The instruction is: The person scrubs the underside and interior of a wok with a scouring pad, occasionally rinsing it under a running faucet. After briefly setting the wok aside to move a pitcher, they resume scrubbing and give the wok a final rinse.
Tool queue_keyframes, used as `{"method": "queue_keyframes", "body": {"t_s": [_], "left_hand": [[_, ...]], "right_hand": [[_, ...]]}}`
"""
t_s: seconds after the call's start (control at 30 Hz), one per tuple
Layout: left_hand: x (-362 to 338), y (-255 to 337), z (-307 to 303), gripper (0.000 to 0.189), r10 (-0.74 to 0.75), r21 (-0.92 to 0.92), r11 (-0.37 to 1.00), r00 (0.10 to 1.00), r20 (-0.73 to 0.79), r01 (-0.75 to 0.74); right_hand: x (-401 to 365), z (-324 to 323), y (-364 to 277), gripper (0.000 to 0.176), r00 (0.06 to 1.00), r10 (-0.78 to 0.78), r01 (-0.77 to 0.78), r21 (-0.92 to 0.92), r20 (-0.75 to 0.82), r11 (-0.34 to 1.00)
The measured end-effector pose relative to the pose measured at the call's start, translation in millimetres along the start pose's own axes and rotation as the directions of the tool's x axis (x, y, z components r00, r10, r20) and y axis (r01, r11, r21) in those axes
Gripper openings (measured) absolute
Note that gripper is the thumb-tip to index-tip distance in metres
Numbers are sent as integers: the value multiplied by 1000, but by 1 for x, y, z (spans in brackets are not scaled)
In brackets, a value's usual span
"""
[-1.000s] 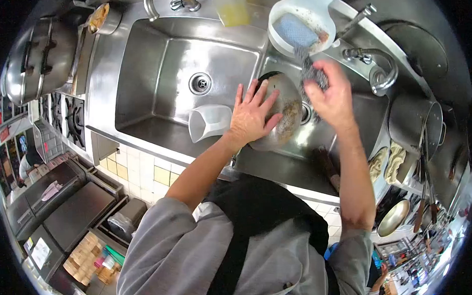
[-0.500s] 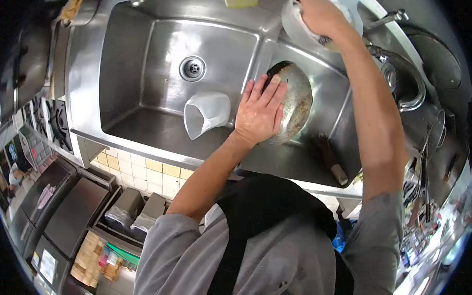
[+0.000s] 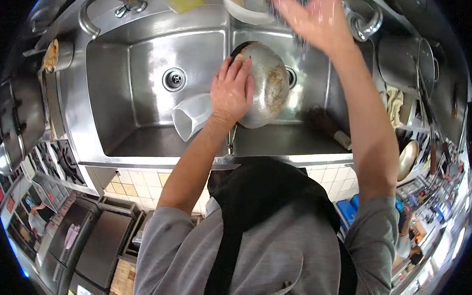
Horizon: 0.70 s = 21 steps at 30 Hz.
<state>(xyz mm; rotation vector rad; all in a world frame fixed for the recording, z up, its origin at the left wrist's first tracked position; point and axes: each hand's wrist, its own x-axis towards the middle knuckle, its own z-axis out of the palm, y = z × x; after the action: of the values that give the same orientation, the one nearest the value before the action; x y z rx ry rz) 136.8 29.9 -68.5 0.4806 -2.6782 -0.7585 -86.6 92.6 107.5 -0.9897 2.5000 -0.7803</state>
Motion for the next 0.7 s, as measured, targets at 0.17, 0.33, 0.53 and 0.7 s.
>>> {"method": "queue_keyframes", "body": {"t_s": [0.17, 0.33, 0.53, 0.7], "left_hand": [[12, 0, 8, 41, 68, 34, 997, 998, -14, -67], [10, -1, 7, 44, 49, -49, 998, 998, 26, -48], [9, -2, 7, 47, 68, -25, 998, 994, 81, -66], [5, 0, 9, 48, 21, 19, 1000, 995, 94, -23]], "right_hand": [[-107, 109, 95, 37, 963, -94, 174, 315, -253, 933], [-200, 176, 95, 38, 993, 28, 8, 293, -118, 956], [-74, 161, 138, 41, 945, 274, -241, 186, -177, 953], [-152, 173, 102, 40, 951, 146, -64, 288, -274, 955]]}}
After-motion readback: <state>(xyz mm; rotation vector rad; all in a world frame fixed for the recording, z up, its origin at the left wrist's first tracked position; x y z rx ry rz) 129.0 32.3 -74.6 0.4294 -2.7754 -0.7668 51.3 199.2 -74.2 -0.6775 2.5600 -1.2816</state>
